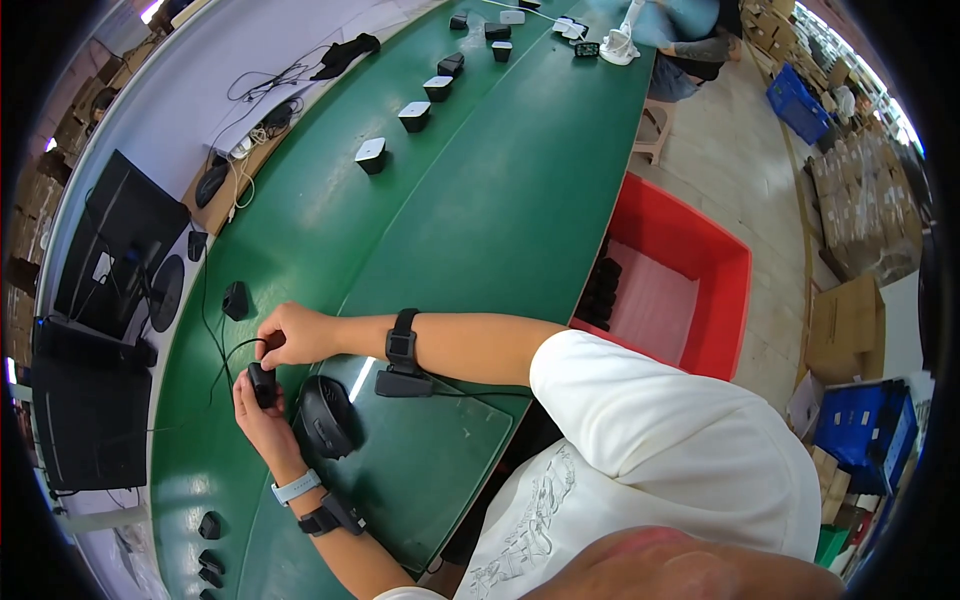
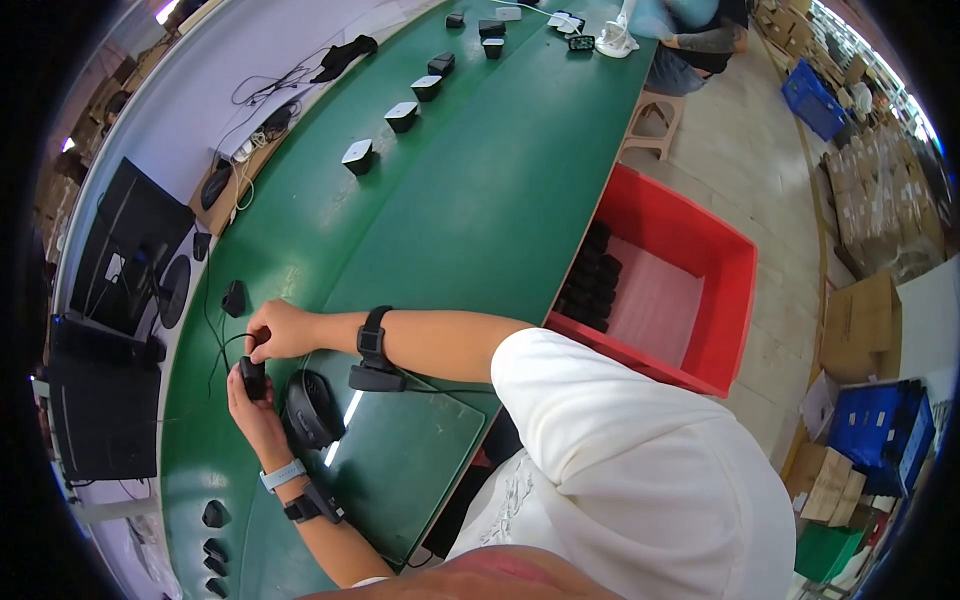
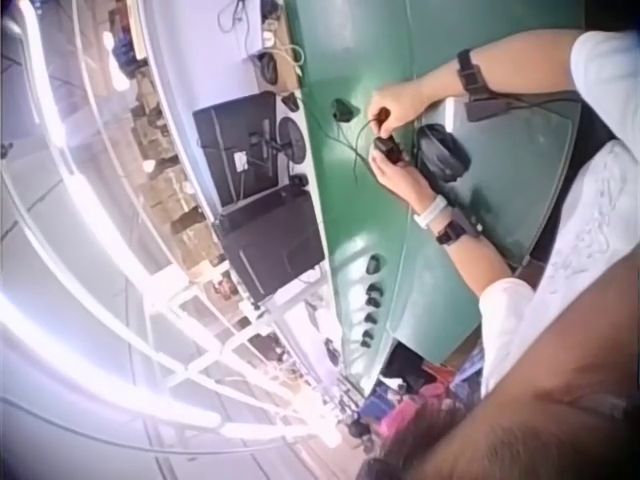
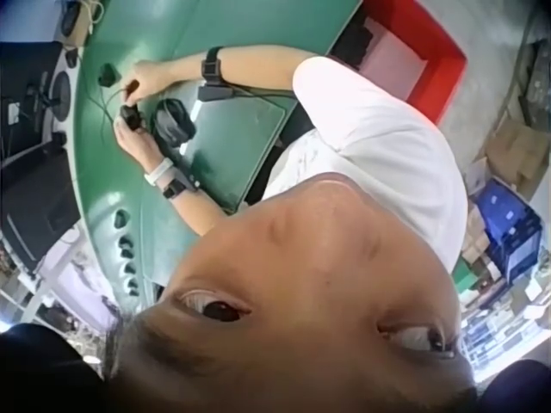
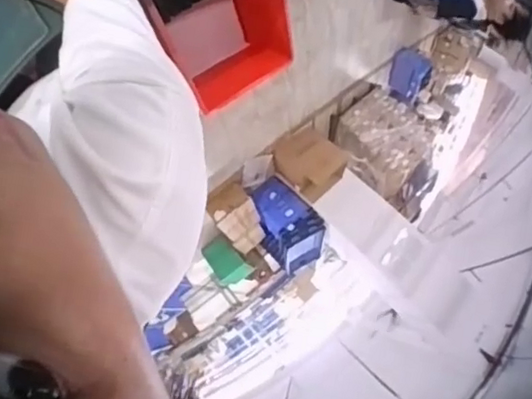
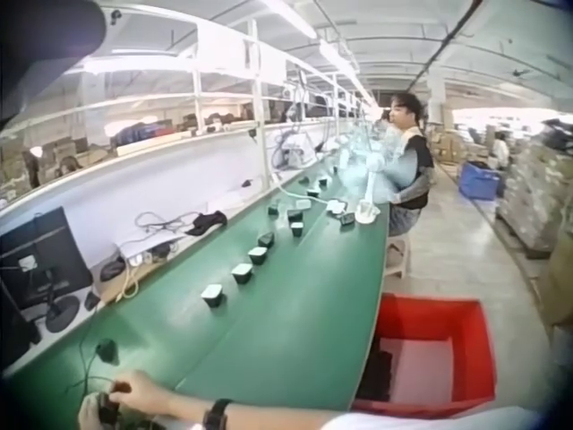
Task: The person tests a charging dock by plugging in a cable, placing a mouse onto the dock, and observing the light before setting them aside.
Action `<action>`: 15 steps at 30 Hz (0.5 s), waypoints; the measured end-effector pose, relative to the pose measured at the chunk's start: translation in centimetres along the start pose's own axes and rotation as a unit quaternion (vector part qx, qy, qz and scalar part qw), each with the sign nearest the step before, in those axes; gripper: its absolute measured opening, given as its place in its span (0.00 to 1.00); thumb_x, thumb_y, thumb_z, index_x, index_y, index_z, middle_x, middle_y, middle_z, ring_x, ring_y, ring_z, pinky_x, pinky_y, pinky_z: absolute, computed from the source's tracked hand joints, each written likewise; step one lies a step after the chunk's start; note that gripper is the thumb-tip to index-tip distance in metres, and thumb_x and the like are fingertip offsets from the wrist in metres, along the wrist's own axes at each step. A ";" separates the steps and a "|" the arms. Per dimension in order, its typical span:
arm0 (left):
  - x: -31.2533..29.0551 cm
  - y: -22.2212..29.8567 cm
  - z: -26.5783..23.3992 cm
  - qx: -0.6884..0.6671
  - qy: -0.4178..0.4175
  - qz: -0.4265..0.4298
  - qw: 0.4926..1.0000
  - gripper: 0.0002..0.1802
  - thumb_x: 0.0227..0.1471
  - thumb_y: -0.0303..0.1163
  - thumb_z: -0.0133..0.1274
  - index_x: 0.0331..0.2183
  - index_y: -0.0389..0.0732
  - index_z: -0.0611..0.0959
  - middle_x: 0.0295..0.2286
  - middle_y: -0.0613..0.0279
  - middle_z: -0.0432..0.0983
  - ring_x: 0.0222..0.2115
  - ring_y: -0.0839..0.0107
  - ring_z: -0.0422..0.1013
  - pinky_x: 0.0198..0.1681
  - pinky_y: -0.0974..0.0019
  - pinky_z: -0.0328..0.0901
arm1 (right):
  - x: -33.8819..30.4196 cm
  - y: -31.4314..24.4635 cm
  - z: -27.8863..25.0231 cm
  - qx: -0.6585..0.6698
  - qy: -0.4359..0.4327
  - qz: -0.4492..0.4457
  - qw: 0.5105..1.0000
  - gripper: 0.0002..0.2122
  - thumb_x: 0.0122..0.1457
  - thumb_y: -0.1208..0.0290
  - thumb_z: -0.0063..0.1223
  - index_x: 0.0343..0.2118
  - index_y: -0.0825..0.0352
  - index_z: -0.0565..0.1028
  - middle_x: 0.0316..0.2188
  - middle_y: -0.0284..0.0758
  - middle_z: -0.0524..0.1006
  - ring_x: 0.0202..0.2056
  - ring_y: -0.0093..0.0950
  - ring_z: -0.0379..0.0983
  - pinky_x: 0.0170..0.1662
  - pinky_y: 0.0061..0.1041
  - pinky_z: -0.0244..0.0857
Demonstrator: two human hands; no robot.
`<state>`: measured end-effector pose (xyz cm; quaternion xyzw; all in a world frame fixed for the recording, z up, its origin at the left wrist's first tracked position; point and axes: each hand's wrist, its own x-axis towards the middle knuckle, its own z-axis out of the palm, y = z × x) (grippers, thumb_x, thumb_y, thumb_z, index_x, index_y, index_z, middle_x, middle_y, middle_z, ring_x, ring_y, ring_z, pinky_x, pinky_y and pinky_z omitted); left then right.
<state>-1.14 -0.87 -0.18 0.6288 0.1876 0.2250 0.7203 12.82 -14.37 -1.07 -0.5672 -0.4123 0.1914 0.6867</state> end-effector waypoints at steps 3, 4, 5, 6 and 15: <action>-0.2 0.1 0.2 0.019 0.020 -0.001 1.000 0.14 0.66 0.40 0.48 0.42 0.39 0.78 0.33 0.64 0.74 0.28 0.79 0.70 0.29 0.76 0.64 | 0.0 0.1 -0.1 0.021 -0.035 0.006 0.999 0.07 0.50 0.76 0.67 0.31 0.72 0.82 0.26 0.34 0.82 0.30 0.19 0.77 0.37 0.21 0.71; -0.4 0.1 0.4 0.032 0.032 0.005 0.999 0.13 0.66 0.40 0.49 0.41 0.40 0.78 0.33 0.66 0.74 0.30 0.80 0.70 0.31 0.76 0.65 | 0.0 0.2 0.0 0.021 -0.038 0.006 0.999 0.07 0.50 0.76 0.67 0.31 0.72 0.82 0.26 0.34 0.82 0.30 0.19 0.77 0.37 0.21 0.71; -0.4 0.2 0.5 0.044 0.042 0.011 0.998 0.12 0.66 0.40 0.49 0.40 0.42 0.79 0.34 0.67 0.74 0.32 0.80 0.70 0.33 0.76 0.66 | 0.1 0.4 -0.1 0.031 -0.029 0.000 0.999 0.07 0.50 0.77 0.66 0.31 0.72 0.82 0.27 0.34 0.82 0.30 0.19 0.77 0.37 0.21 0.71; -0.3 0.1 0.4 0.043 0.043 0.011 0.998 0.12 0.66 0.40 0.49 0.40 0.42 0.79 0.34 0.67 0.74 0.32 0.80 0.70 0.33 0.76 0.66 | 0.2 0.7 -0.1 0.041 -0.021 -0.006 0.999 0.06 0.50 0.78 0.66 0.31 0.72 0.82 0.27 0.34 0.82 0.30 0.19 0.77 0.37 0.21 0.71; -0.5 0.0 0.4 0.061 0.015 0.008 0.998 0.17 0.67 0.42 0.49 0.48 0.40 0.79 0.41 0.64 0.74 0.40 0.76 0.71 0.42 0.71 0.69 | 0.3 0.6 0.4 0.017 0.018 -0.007 1.000 0.06 0.49 0.80 0.65 0.31 0.72 0.80 0.24 0.32 0.81 0.28 0.18 0.76 0.35 0.22 0.71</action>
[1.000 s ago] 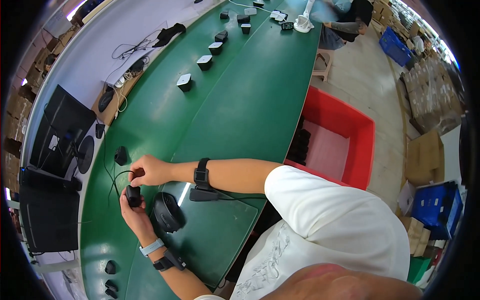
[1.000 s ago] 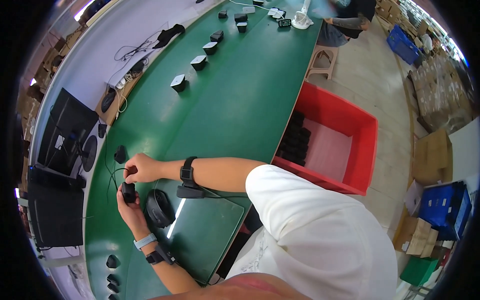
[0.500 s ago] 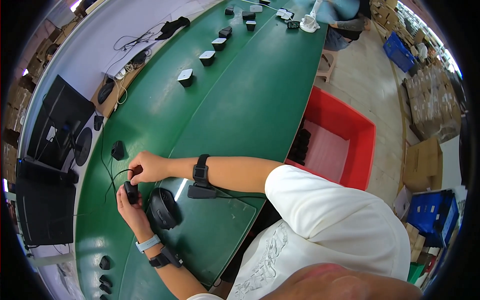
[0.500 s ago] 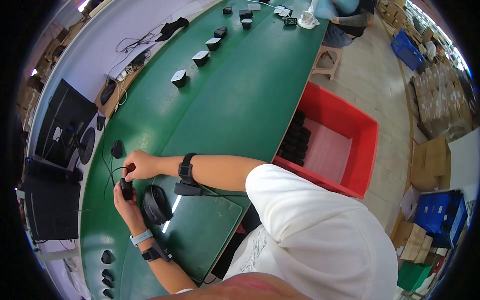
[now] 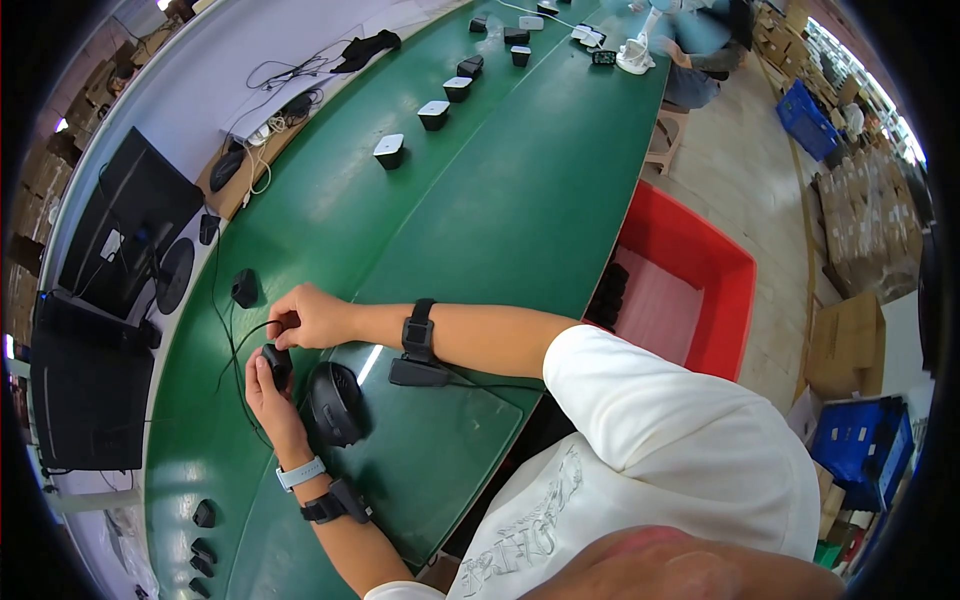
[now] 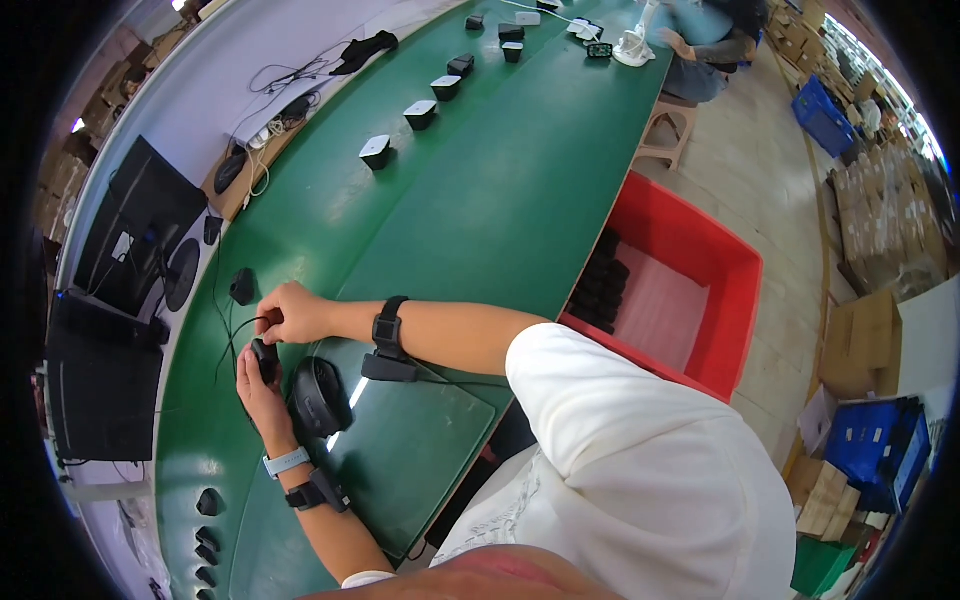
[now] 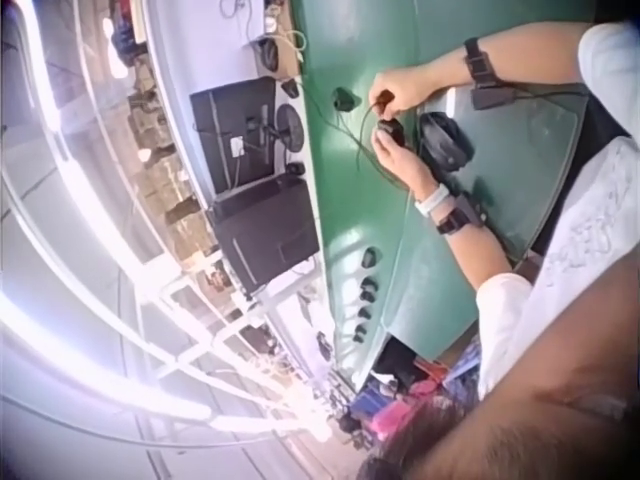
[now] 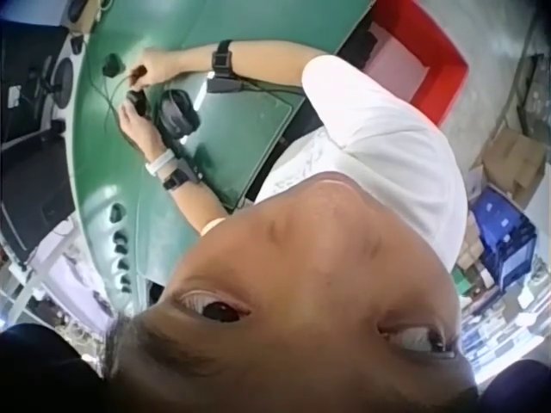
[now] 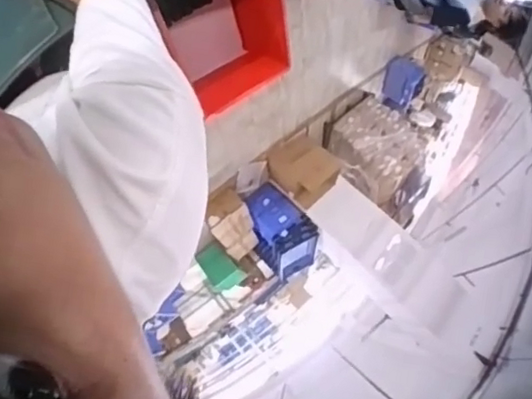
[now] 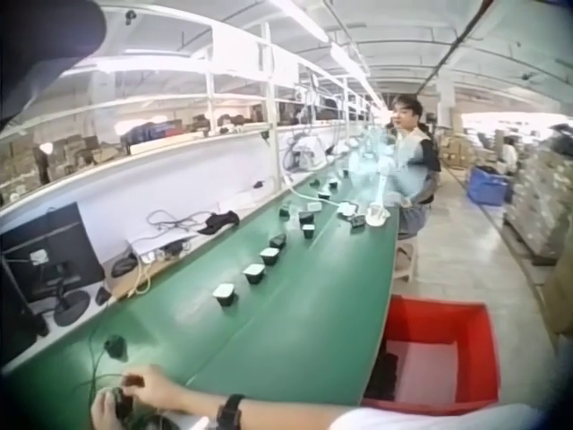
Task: The person tests a charging dock by plugging in a cable, placing a mouse onto the dock, and observing the light before setting them aside.
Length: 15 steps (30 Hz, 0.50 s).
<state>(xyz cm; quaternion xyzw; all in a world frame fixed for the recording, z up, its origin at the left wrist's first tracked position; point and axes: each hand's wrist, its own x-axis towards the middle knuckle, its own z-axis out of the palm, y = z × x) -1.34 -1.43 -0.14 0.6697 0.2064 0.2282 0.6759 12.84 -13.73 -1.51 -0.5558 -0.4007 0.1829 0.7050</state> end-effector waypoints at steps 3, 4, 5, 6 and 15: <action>-0.3 0.2 -0.3 -0.044 -0.028 0.008 0.999 0.20 0.68 0.43 0.47 0.49 0.36 0.78 0.42 0.61 0.75 0.38 0.76 0.72 0.39 0.72 0.69 | 0.2 0.1 0.5 0.035 0.010 -0.002 0.999 0.08 0.49 0.81 0.65 0.33 0.72 0.79 0.27 0.33 0.81 0.30 0.19 0.76 0.36 0.22 0.71; 0.4 -0.9 -1.3 -0.053 -0.060 0.000 0.997 0.19 0.68 0.41 0.45 0.49 0.35 0.78 0.38 0.62 0.77 0.31 0.78 0.72 0.31 0.75 0.66 | 0.2 0.2 0.6 0.040 0.006 -0.002 0.999 0.08 0.49 0.81 0.65 0.33 0.72 0.79 0.27 0.33 0.81 0.30 0.19 0.76 0.36 0.22 0.71; 0.5 -0.6 -0.8 -0.041 -0.078 -0.006 0.996 0.19 0.68 0.40 0.46 0.48 0.35 0.78 0.37 0.62 0.78 0.29 0.78 0.72 0.29 0.75 0.65 | 0.2 0.5 0.2 0.069 0.022 -0.017 0.997 0.10 0.49 0.82 0.65 0.34 0.72 0.78 0.28 0.33 0.81 0.31 0.20 0.77 0.36 0.22 0.72; 0.4 -0.3 0.0 -0.030 -0.096 -0.010 0.995 0.19 0.68 0.40 0.46 0.48 0.34 0.78 0.36 0.61 0.80 0.26 0.77 0.72 0.27 0.75 0.64 | 0.3 0.7 -0.4 0.095 0.036 -0.033 0.994 0.11 0.49 0.82 0.65 0.35 0.72 0.77 0.29 0.34 0.81 0.31 0.20 0.77 0.37 0.22 0.72; 0.2 0.7 -0.5 -0.241 -0.034 -0.049 0.969 0.19 0.66 0.42 0.46 0.53 0.42 0.76 0.31 0.58 0.76 0.22 0.70 0.71 0.21 0.71 0.62 | 1.0 1.8 -0.4 -0.053 0.032 -0.123 0.990 0.15 0.58 0.75 0.62 0.48 0.66 0.74 0.30 0.31 0.78 0.37 0.21 0.75 0.43 0.23 0.71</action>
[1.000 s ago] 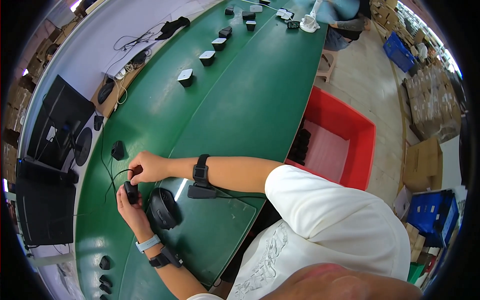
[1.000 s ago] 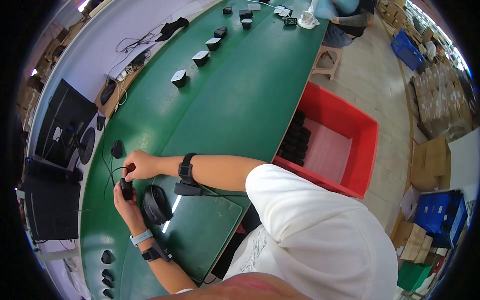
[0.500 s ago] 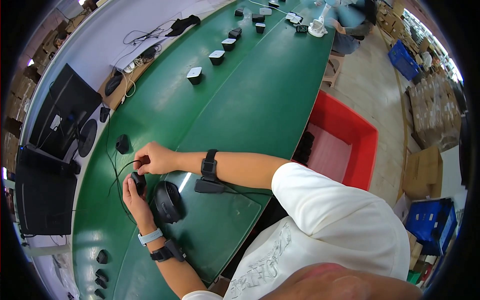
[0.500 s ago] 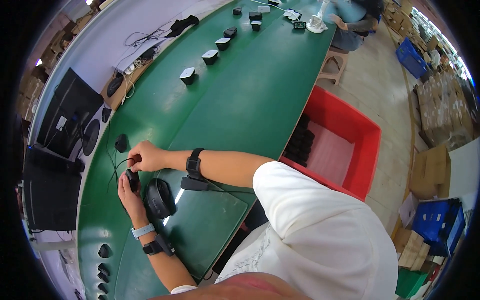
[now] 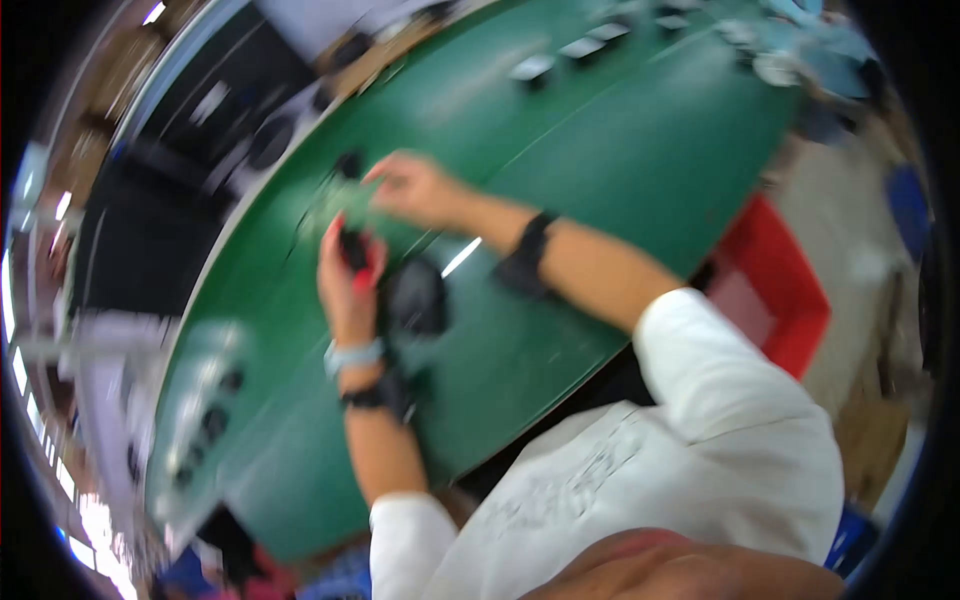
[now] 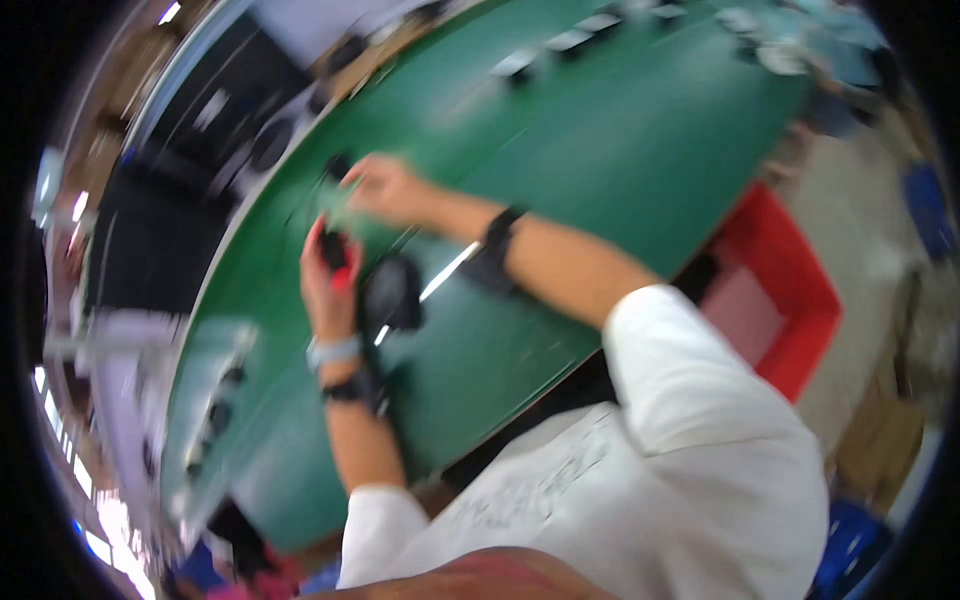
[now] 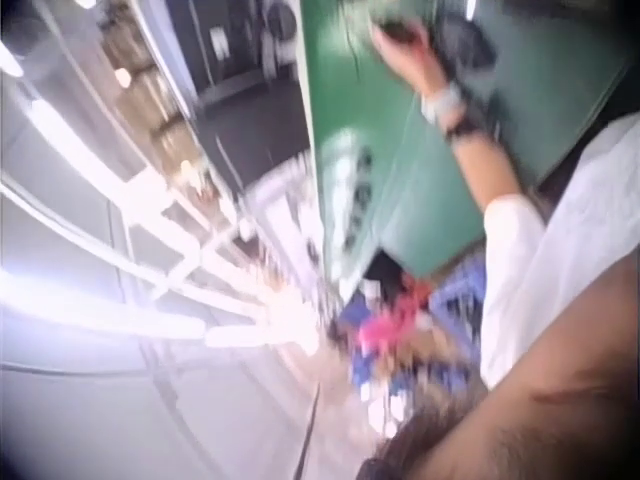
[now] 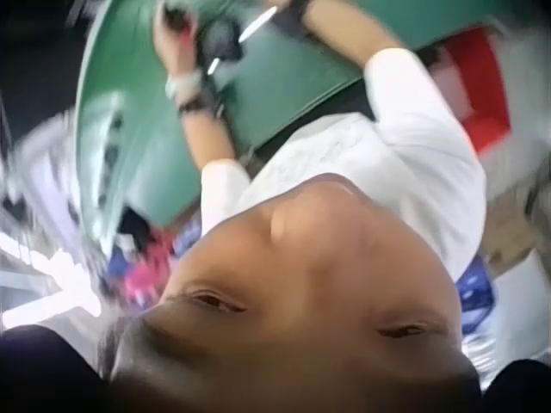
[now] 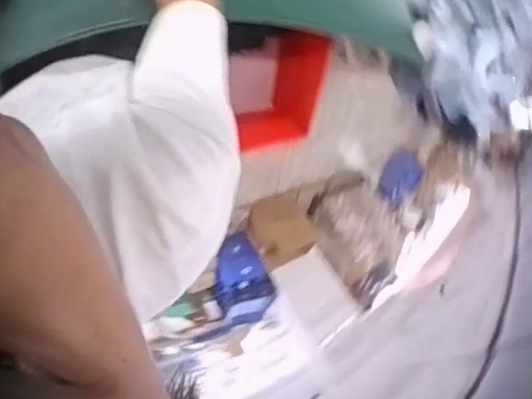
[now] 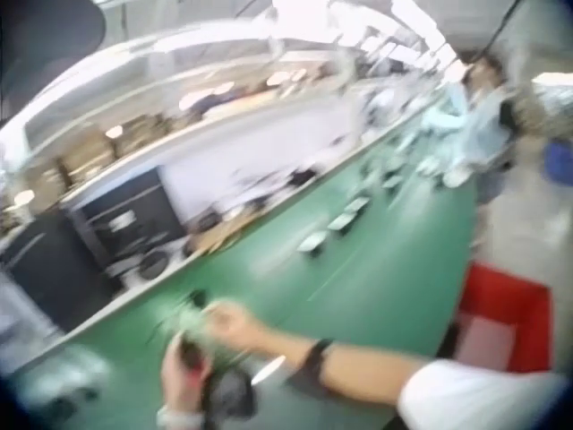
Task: The person tests a charging dock by plugging in a cable, placing a mouse onto the dock, and observing the light before setting them aside.
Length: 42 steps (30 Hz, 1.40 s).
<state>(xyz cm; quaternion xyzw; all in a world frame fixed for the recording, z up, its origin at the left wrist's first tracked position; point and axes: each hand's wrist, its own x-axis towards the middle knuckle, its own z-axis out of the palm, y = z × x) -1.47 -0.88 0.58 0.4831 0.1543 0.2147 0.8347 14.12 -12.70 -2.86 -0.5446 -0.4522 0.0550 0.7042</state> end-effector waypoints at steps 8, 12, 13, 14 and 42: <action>0.5 -0.2 -2.3 -0.112 0.036 0.043 0.992 0.22 0.67 0.42 0.34 0.51 0.38 0.72 0.34 0.51 0.75 0.26 0.60 0.72 0.22 0.64 0.63 | -0.2 -5.7 -0.5 0.084 -0.420 0.140 0.893 0.35 0.39 0.68 0.68 0.56 0.60 0.72 0.48 0.31 0.74 0.50 0.24 0.68 0.53 0.29 0.62; 1.1 -0.8 -2.3 -0.131 0.047 0.051 0.989 0.22 0.67 0.40 0.33 0.49 0.34 0.71 0.35 0.49 0.75 0.30 0.57 0.73 0.29 0.58 0.68 | -0.7 -6.3 -0.6 0.049 -0.521 0.134 0.842 0.40 0.37 0.68 0.66 0.60 0.61 0.70 0.50 0.31 0.75 0.51 0.31 0.68 0.60 0.34 0.59; 1.3 -1.0 -2.4 -0.137 0.064 0.049 0.987 0.22 0.67 0.40 0.33 0.48 0.32 0.71 0.35 0.48 0.75 0.32 0.55 0.73 0.32 0.55 0.70 | -0.7 -6.6 0.0 -0.047 -0.544 0.089 0.833 0.39 0.36 0.69 0.66 0.60 0.61 0.70 0.51 0.32 0.75 0.53 0.32 0.68 0.62 0.34 0.58; 0.9 -0.9 -2.6 -0.105 0.061 0.053 0.991 0.21 0.67 0.38 0.36 0.47 0.29 0.71 0.36 0.46 0.76 0.36 0.52 0.75 0.41 0.49 0.72 | -0.8 -6.7 0.3 -0.140 -0.562 0.044 0.814 0.39 0.36 0.69 0.66 0.60 0.62 0.71 0.52 0.32 0.75 0.55 0.32 0.68 0.63 0.34 0.57; -0.3 -0.5 -1.1 0.253 0.046 0.158 0.953 0.26 0.55 0.28 0.63 0.54 0.33 0.74 0.43 0.59 0.77 0.41 0.72 0.74 0.46 0.69 0.69 | -0.6 -0.9 2.5 0.131 -0.057 0.146 0.979 0.33 0.62 0.65 0.58 0.65 0.70 0.56 0.52 0.43 0.70 0.54 0.31 0.68 0.60 0.30 0.61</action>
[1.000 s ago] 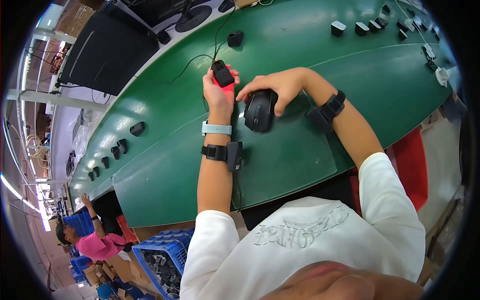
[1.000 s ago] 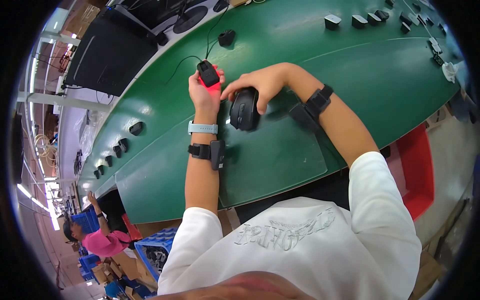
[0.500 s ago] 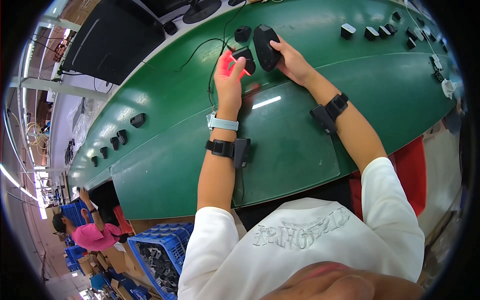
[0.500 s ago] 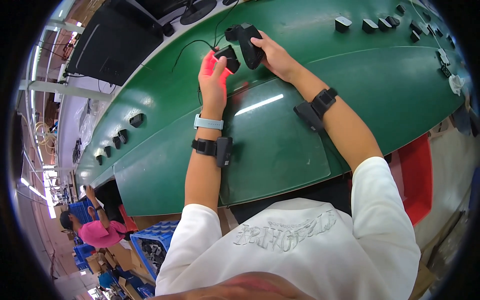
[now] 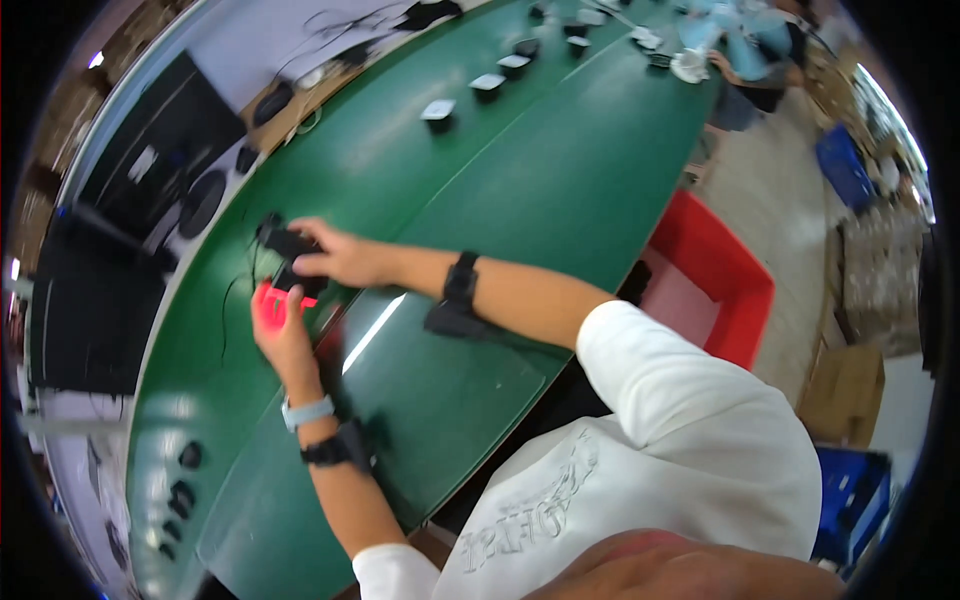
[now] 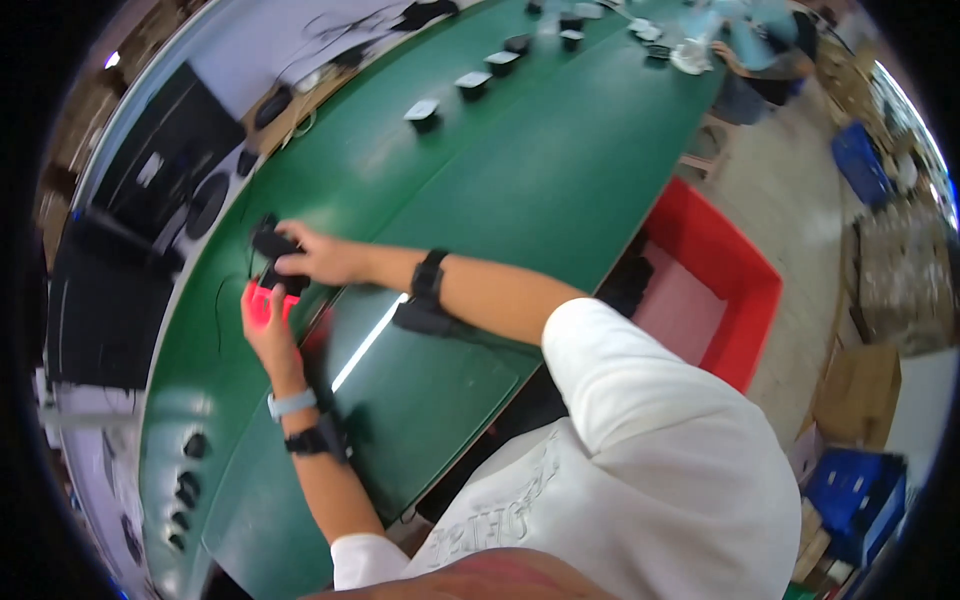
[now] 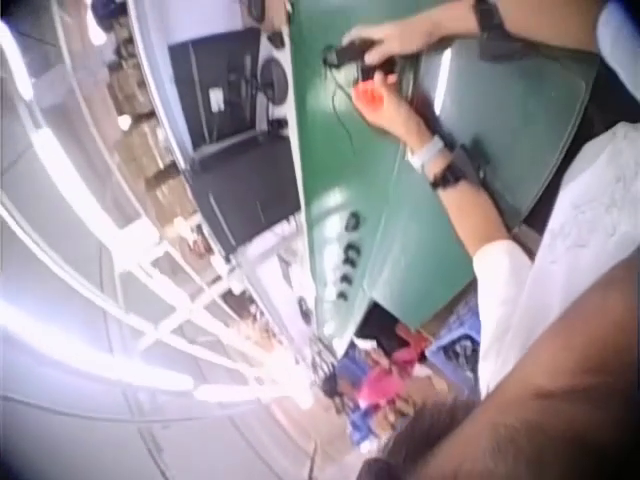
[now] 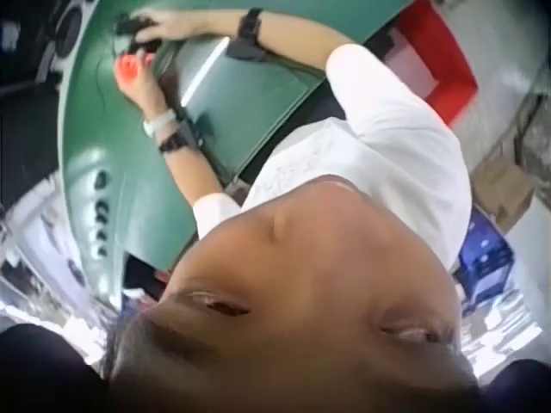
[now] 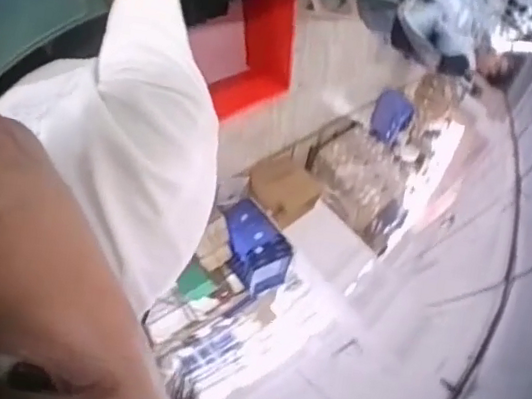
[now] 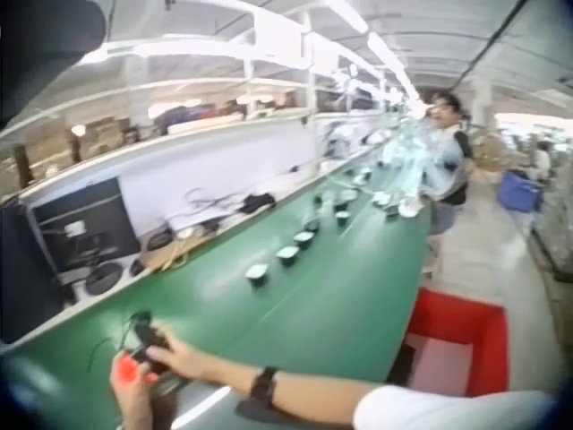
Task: The person tests a charging dock by plugging in a cable, placing a mouse onto the dock, and observing the light before setting them aside.
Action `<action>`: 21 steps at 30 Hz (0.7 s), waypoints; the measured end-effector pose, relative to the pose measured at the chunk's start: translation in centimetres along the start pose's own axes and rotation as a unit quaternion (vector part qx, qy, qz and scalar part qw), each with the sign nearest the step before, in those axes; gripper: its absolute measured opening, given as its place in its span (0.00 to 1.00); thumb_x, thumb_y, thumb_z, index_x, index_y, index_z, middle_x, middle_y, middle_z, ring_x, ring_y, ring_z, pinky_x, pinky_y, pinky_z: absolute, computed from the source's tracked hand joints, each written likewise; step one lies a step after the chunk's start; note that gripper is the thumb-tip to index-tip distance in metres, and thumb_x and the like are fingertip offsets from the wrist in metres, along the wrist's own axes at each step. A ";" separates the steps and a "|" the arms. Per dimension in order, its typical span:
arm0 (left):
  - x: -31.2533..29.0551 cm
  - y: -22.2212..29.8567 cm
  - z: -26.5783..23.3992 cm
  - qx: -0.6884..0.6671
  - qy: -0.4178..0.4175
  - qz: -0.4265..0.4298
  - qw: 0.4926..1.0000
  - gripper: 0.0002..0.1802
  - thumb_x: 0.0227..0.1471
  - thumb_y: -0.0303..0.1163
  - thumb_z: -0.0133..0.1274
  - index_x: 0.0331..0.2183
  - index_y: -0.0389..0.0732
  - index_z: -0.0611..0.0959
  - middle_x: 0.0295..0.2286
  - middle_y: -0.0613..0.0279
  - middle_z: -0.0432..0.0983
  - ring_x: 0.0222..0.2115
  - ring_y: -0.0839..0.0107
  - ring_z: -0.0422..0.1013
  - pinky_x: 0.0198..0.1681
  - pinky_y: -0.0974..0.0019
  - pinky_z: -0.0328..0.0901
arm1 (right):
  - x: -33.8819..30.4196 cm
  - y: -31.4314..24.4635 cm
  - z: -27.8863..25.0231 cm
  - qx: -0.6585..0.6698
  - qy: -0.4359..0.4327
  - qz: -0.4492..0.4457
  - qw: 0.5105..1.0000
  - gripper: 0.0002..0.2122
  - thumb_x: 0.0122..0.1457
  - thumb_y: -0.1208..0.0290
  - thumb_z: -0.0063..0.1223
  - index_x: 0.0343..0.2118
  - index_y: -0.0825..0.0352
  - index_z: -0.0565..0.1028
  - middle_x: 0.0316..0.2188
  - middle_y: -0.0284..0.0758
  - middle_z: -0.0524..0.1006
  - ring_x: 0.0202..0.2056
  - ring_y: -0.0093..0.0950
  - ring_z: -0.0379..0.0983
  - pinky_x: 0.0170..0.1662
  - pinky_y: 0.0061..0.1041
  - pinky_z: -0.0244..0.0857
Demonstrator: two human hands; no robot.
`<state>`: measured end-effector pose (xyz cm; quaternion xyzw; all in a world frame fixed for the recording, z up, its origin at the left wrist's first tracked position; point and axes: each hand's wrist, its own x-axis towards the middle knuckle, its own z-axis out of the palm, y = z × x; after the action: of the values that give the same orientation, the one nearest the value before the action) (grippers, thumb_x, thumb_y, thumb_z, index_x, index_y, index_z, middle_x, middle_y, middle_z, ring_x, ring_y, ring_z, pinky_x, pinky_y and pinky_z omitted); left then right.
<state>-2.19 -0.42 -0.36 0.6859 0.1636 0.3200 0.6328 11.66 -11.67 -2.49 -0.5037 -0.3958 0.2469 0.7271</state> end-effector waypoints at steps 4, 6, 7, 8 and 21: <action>-0.1 -0.4 1.3 -0.047 -0.007 -0.043 0.998 0.25 0.58 0.29 0.61 0.55 0.32 0.73 0.42 0.59 0.77 0.42 0.71 0.74 0.44 0.68 0.72 | -0.7 -0.9 -0.5 0.002 0.019 0.020 1.000 0.33 0.64 0.63 0.58 0.66 0.70 0.55 0.52 0.43 0.71 0.54 0.30 0.68 0.59 0.30 0.62; 0.0 -0.4 1.5 -0.047 -0.016 -0.043 0.998 0.26 0.59 0.30 0.60 0.56 0.32 0.72 0.43 0.58 0.77 0.42 0.71 0.75 0.45 0.66 0.73 | -0.8 -0.9 -0.5 0.001 0.025 0.018 1.000 0.33 0.65 0.63 0.57 0.66 0.70 0.54 0.53 0.43 0.71 0.55 0.31 0.69 0.60 0.30 0.62; 0.0 -0.4 1.5 -0.047 -0.025 -0.045 0.998 0.27 0.60 0.31 0.59 0.57 0.32 0.72 0.43 0.58 0.77 0.42 0.70 0.75 0.45 0.65 0.73 | -0.8 -0.8 -0.5 -0.001 0.030 0.017 0.999 0.34 0.65 0.62 0.57 0.67 0.70 0.54 0.54 0.44 0.71 0.55 0.31 0.69 0.60 0.30 0.62; 0.2 -0.4 1.4 -0.047 -0.021 -0.044 0.998 0.27 0.60 0.31 0.59 0.57 0.32 0.72 0.43 0.58 0.77 0.42 0.70 0.75 0.45 0.65 0.73 | -0.7 -0.8 -0.5 -0.001 0.027 0.017 0.999 0.34 0.65 0.62 0.57 0.67 0.70 0.54 0.54 0.44 0.71 0.55 0.31 0.69 0.60 0.30 0.62; 0.5 -2.3 -0.2 -0.153 -0.084 -0.111 0.978 0.30 0.65 0.28 0.50 0.63 0.28 0.61 0.45 0.58 0.76 0.44 0.69 0.75 0.50 0.64 0.72 | -1.7 -2.9 0.8 -0.254 0.087 -0.142 0.953 0.40 0.50 0.56 0.71 0.62 0.72 0.64 0.56 0.48 0.73 0.57 0.37 0.71 0.59 0.34 0.64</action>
<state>-1.52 0.36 -2.43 0.5829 0.1343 0.2099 0.7734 9.92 -13.61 -0.22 -0.6294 -0.4484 -0.0123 0.6345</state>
